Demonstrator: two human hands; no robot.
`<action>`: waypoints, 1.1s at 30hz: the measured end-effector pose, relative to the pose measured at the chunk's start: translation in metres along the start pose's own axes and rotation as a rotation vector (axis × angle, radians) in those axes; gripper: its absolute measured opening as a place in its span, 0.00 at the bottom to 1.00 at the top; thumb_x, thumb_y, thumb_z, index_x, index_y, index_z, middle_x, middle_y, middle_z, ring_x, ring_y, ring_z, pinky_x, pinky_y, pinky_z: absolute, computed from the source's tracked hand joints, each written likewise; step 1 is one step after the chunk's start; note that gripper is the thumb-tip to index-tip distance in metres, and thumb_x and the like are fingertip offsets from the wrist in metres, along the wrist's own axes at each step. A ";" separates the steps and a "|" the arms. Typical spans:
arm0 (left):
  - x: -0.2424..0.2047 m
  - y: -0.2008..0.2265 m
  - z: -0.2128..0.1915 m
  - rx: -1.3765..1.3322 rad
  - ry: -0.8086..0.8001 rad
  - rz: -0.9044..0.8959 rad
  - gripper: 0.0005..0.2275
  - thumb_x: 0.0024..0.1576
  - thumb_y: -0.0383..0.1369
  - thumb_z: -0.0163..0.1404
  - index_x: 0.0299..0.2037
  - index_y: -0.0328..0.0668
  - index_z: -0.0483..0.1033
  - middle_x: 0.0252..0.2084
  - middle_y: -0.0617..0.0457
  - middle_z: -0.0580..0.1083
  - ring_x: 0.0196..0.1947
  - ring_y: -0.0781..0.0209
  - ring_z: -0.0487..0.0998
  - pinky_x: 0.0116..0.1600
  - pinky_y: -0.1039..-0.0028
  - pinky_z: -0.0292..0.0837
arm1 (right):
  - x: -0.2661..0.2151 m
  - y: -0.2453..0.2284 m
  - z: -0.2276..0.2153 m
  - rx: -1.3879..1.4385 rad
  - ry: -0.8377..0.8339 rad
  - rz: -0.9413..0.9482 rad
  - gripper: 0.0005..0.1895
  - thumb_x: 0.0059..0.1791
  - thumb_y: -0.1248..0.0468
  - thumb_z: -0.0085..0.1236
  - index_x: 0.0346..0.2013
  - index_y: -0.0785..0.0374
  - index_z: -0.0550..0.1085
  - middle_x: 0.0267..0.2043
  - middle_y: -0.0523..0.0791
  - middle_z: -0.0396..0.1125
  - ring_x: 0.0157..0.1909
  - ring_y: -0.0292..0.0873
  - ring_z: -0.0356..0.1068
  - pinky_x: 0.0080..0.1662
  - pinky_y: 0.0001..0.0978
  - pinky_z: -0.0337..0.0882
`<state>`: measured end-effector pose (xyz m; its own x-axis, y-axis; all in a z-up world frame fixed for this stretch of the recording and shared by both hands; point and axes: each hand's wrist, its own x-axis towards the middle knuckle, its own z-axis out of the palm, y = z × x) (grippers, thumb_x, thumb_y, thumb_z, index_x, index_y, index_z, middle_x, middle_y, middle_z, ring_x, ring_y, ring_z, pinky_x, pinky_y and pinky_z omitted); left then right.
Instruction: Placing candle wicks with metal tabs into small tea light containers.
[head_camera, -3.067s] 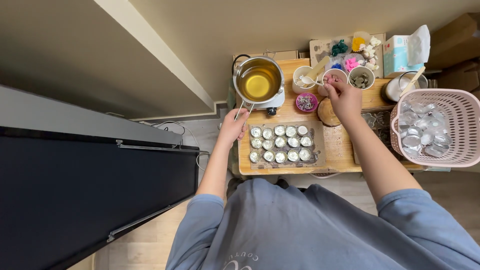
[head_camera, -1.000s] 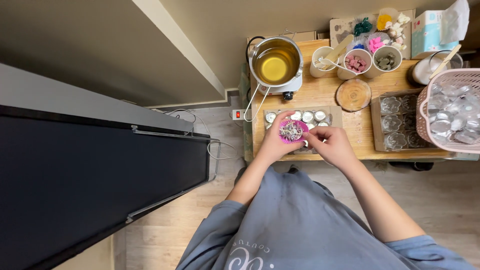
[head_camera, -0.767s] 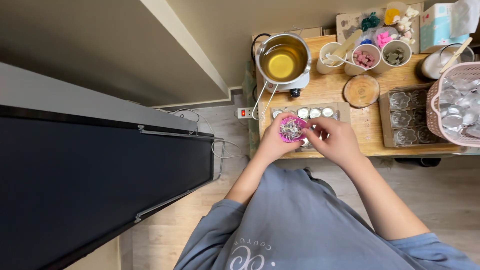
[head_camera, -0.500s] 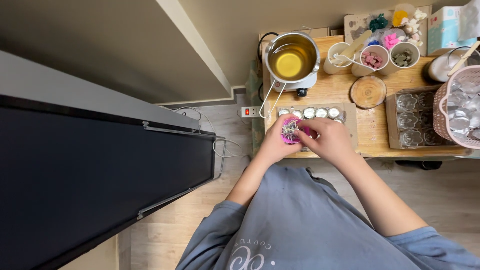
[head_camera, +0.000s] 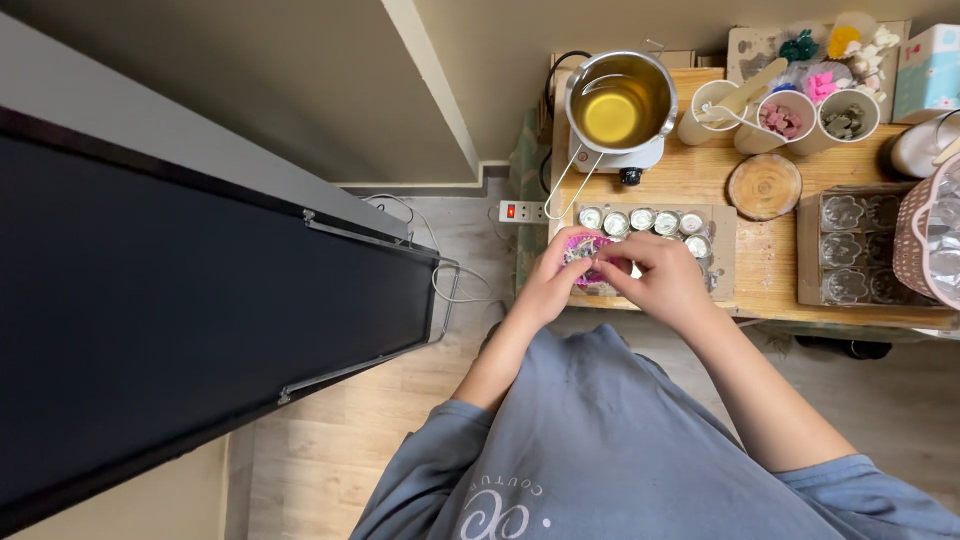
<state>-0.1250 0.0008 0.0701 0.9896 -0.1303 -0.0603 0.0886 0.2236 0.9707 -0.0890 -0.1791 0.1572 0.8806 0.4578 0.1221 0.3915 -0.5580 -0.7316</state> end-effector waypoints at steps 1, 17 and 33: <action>-0.003 0.002 0.000 0.001 0.003 -0.002 0.15 0.64 0.27 0.45 0.60 0.37 0.67 0.54 0.50 0.74 0.53 0.66 0.74 0.57 0.74 0.72 | 0.000 -0.003 0.000 0.002 -0.003 -0.001 0.07 0.45 0.61 0.66 0.35 0.59 0.82 0.28 0.44 0.73 0.27 0.41 0.71 0.31 0.32 0.68; -0.015 -0.005 -0.017 -0.148 0.014 -0.025 0.15 0.65 0.29 0.41 0.61 0.37 0.67 0.54 0.52 0.73 0.52 0.68 0.73 0.55 0.77 0.70 | -0.002 -0.020 0.002 0.018 0.016 -0.084 0.06 0.48 0.63 0.64 0.38 0.60 0.82 0.30 0.45 0.72 0.24 0.43 0.67 0.27 0.35 0.64; -0.015 -0.013 -0.017 -0.105 0.113 -0.062 0.12 0.67 0.29 0.41 0.59 0.40 0.68 0.47 0.54 0.75 0.40 0.72 0.74 0.40 0.79 0.72 | -0.010 -0.018 -0.011 -0.289 0.105 -0.221 0.04 0.47 0.62 0.68 0.35 0.57 0.81 0.29 0.43 0.70 0.31 0.46 0.71 0.33 0.38 0.70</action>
<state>-0.1392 0.0165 0.0541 0.9878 -0.0391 -0.1510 0.1556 0.3194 0.9348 -0.1019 -0.1814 0.1770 0.7831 0.5242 0.3347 0.6211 -0.6330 -0.4621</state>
